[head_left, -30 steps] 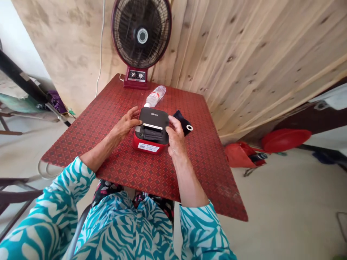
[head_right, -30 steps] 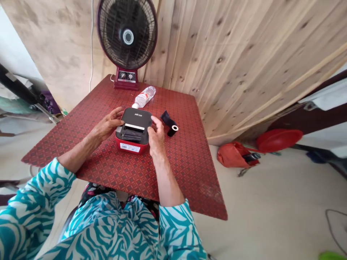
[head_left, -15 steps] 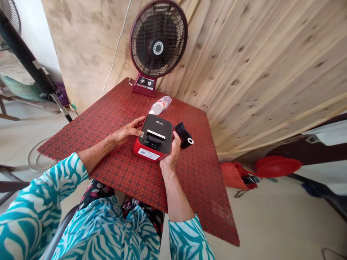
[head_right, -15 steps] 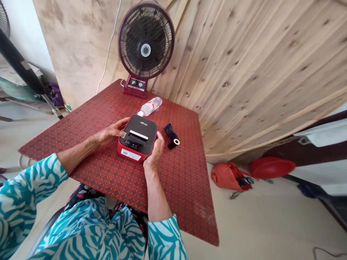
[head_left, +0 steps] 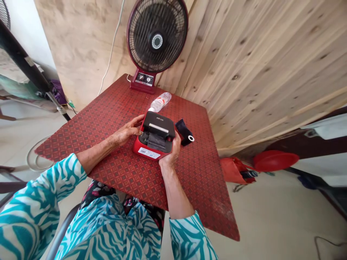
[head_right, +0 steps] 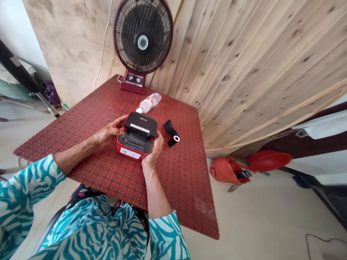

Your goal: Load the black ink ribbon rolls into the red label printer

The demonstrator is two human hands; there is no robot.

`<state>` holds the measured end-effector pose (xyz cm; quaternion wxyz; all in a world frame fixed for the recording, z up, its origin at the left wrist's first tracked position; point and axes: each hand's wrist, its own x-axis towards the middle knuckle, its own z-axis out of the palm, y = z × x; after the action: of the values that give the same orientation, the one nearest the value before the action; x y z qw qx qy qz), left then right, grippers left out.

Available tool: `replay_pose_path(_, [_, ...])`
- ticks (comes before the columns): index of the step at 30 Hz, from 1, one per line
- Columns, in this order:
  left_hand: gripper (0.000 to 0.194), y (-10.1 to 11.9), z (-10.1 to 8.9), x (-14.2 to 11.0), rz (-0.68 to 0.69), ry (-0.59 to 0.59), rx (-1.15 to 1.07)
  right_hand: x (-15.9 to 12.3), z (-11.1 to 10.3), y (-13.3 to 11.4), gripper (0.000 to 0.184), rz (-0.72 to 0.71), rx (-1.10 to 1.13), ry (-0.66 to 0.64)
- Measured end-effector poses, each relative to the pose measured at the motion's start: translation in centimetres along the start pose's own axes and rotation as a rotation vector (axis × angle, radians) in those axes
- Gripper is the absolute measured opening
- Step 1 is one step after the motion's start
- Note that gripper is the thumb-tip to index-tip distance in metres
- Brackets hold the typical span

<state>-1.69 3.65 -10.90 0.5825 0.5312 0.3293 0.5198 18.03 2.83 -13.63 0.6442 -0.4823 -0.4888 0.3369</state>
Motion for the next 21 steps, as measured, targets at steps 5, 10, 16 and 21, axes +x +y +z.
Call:
replay_pose_path(5, [0.077,0.0,0.1,-0.2,0.006,0.037,0.043,0.0,0.2,0.2,0.056,0.047,0.053,0.031])
replay_pose_path(10, [0.075,-0.1,-0.1,-0.1,0.009,0.05,0.056,0.1,0.2,0.5,0.053,-0.012,-0.005,0.032])
replay_pose_path(16, [0.047,2.5,0.2,-1.4,0.087,0.158,0.344,0.0,0.8,0.1,0.052,0.124,0.063,0.012])
replay_pose_path(21, [0.024,6.5,1.6,-0.6,0.265,0.0,0.862,0.2,1.1,-0.7,0.054,0.135,0.109,0.019])
